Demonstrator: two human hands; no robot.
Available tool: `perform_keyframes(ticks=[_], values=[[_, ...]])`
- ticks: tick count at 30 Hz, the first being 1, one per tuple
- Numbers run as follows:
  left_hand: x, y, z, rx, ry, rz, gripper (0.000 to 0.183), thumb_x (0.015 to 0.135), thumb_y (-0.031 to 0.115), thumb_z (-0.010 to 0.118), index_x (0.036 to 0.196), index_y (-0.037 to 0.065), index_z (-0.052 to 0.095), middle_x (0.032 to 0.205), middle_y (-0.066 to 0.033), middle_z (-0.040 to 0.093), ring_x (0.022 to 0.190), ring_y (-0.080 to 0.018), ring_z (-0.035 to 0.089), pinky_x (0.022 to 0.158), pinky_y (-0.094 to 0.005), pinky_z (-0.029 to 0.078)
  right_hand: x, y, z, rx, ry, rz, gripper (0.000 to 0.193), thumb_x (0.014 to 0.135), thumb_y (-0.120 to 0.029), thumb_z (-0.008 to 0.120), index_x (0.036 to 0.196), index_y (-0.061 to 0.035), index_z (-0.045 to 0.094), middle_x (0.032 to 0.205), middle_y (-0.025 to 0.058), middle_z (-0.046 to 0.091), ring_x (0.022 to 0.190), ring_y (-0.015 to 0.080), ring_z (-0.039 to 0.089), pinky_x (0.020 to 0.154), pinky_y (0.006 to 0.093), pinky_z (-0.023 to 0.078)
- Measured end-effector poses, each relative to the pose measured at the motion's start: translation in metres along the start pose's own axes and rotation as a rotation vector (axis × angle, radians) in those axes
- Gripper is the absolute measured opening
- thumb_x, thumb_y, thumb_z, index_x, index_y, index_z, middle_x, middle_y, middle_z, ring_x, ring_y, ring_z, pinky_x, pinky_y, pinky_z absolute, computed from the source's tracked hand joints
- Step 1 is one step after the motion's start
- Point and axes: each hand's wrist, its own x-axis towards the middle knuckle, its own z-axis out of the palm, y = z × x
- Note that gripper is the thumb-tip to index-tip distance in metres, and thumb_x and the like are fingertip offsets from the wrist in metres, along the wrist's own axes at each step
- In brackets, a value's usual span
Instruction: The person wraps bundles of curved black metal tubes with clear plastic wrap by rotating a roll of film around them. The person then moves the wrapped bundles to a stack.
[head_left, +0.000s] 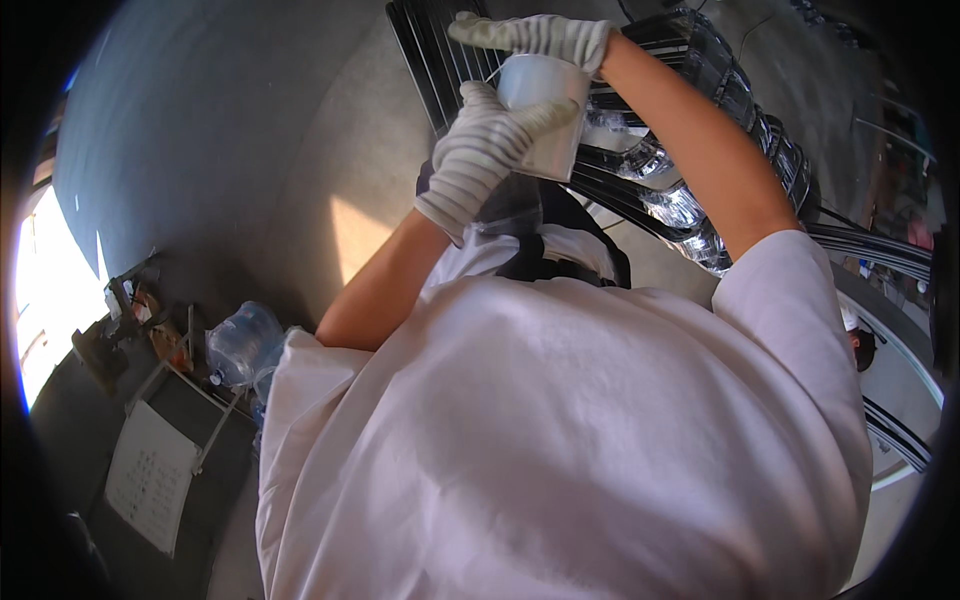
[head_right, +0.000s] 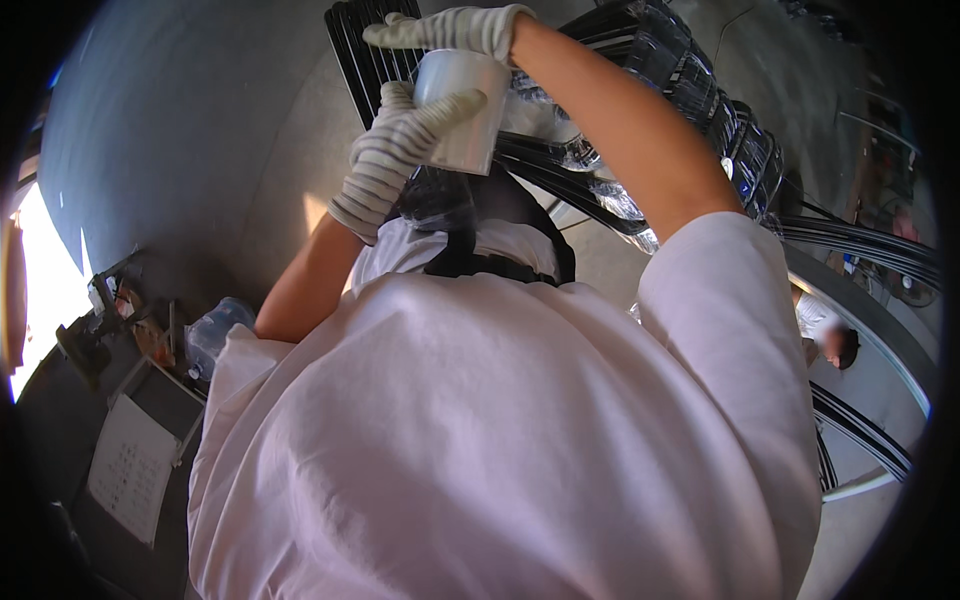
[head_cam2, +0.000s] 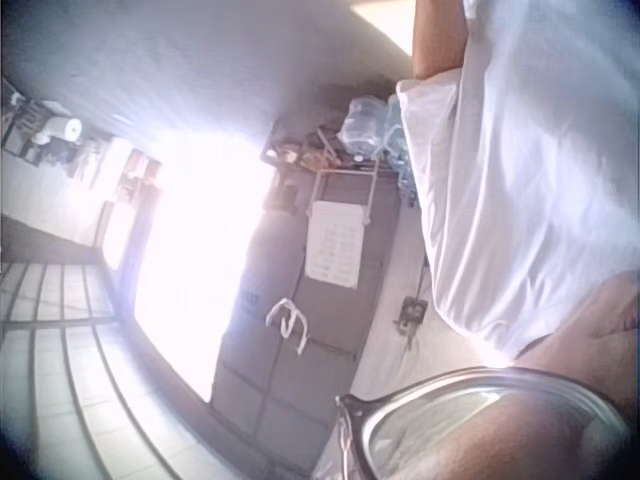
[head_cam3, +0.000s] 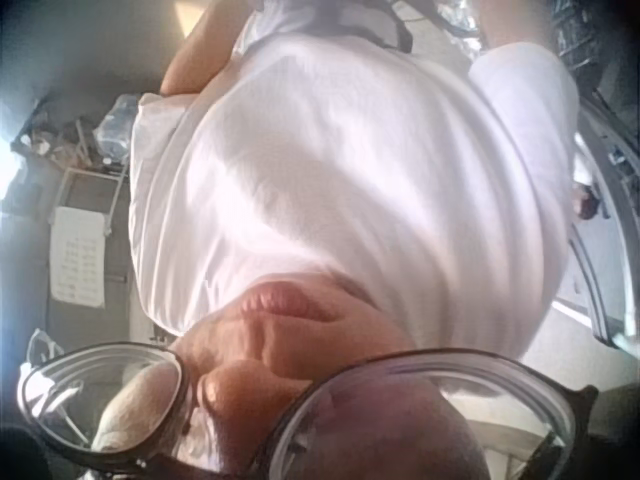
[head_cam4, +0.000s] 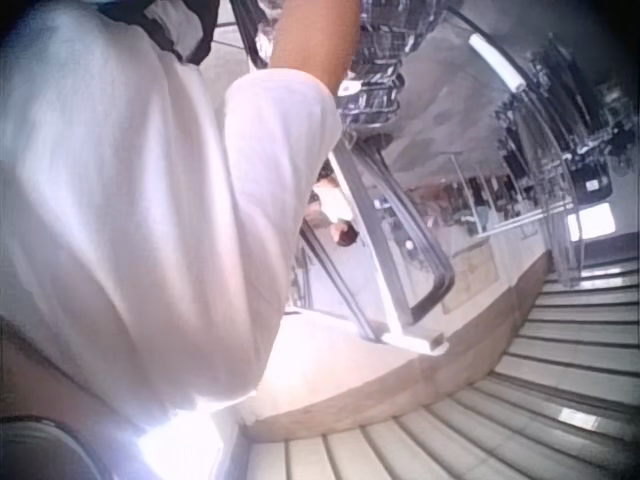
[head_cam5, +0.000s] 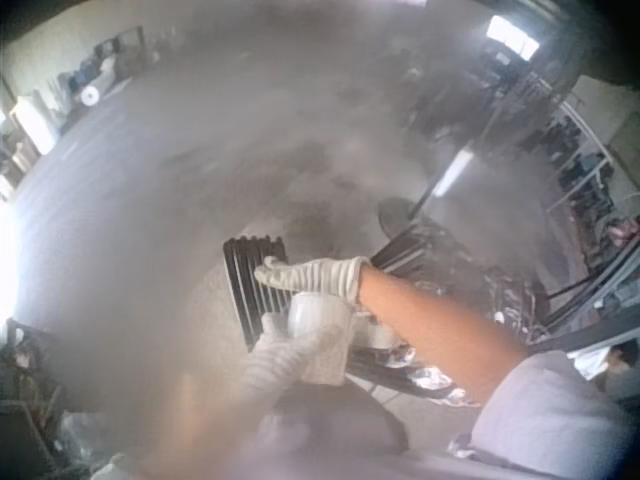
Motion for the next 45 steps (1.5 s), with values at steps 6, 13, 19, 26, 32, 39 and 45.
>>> perform_keyframes(ticks=[6, 13, 19, 26, 32, 39, 45], values=[[0.001, 0.008, 0.008, -0.178, 0.065, -0.037, 0.097, 0.056, 0.051, 0.078, 0.116, -0.009, 0.031, 0.104, -0.0274, 0.054, 0.09, -0.0316, 0.061, 0.073, -0.0355, 0.053, -0.093, 0.035, 0.027, 0.907, 0.481, -0.073, 0.085, 0.069, -0.052, 0.071, 0.129, 0.0005, 0.039, 0.111, 0.0203, 0.055, 0.107, 0.0266, 0.054, 0.094, 0.037, 0.041], [-0.002, 0.106, -0.006, 1.666, -0.646, 0.503, 0.052, 0.082, 0.036, 0.059, 0.116, -0.001, 0.043, 0.104, -0.0199, 0.058, 0.083, -0.0229, 0.063, 0.076, -0.0369, 0.051, -0.084, 0.07, 0.025, 1.045, 0.294, -0.037, 0.053, 0.067, -0.018, 0.079, 0.111, -0.0004, 0.054, 0.095, 0.0107, 0.062, 0.083, 0.0212, 0.064, 0.068, 0.0368, 0.058], [0.125, 0.084, -0.036, 1.146, -0.348, 1.277, 0.022, 0.083, 0.028, 0.052, 0.095, 0.012, 0.062, 0.095, -0.0037, 0.062, 0.097, -0.0195, 0.055, 0.106, -0.0465, 0.023, -0.082, 0.044, 0.038, 0.909, 0.345, -0.177, 0.054, 0.065, -0.021, 0.08, 0.108, -0.0011, 0.055, 0.093, 0.0103, 0.063, 0.08, 0.0202, 0.064, 0.069, 0.0336, 0.055], [0.151, 0.057, -0.052, 1.278, -0.496, 1.358, 0.022, 0.084, 0.027, 0.052, 0.091, 0.01, 0.064, 0.09, -0.0023, 0.058, 0.102, -0.0202, 0.051, 0.109, -0.0447, 0.019, -0.07, 0.076, 0.003, 0.752, 0.478, -0.096, 0.063, 0.066, -0.029, 0.077, 0.115, 0.0002, 0.05, 0.097, 0.0122, 0.061, 0.084, 0.0211, 0.063, 0.074, 0.0336, 0.055], [0.146, 0.047, -0.079, 1.121, -0.491, 1.348, 0.024, 0.083, 0.03, 0.055, 0.072, 0.01, 0.064, 0.084, -0.0012, 0.062, 0.09, -0.0179, 0.056, 0.107, -0.0427, 0.025, 0.012, 0.149, 0.037, 0.783, 0.444, 0.138, 0.069, 0.061, -0.034, 0.078, 0.114, 0.0004, 0.05, 0.098, 0.0088, 0.061, 0.078, 0.0211, 0.062, 0.068, 0.0289, 0.053], [0.114, -0.071, -0.142, -0.078, 0.319, 0.274, 0.04, 0.084, 0.025, 0.06, 0.116, 0.004, 0.052, 0.106, -0.0079, 0.057, 0.094, -0.0185, 0.058, 0.095, -0.0332, 0.042, 0.11, 0.156, 0.128, 0.713, 0.197, 0.023, 0.041, 0.069, -0.026, 0.072, 0.101, -0.0045, 0.058, 0.091, 0.0085, 0.063, 0.078, 0.0205, 0.061, 0.073, 0.0315, 0.05], [0.057, -0.073, -0.183, -0.78, -0.391, -0.3, 0.062, 0.076, 0.03, 0.071, 0.126, 0.003, 0.045, 0.113, -0.0089, 0.058, 0.103, -0.0225, 0.057, 0.091, -0.0393, 0.047, 0.099, 0.166, 0.147, 0.53, 0.058, 0.167, 0.033, 0.073, -0.022, 0.068, 0.099, -0.0053, 0.059, 0.089, 0.0072, 0.063, 0.076, 0.0182, 0.061, 0.07, 0.0295, 0.05]])
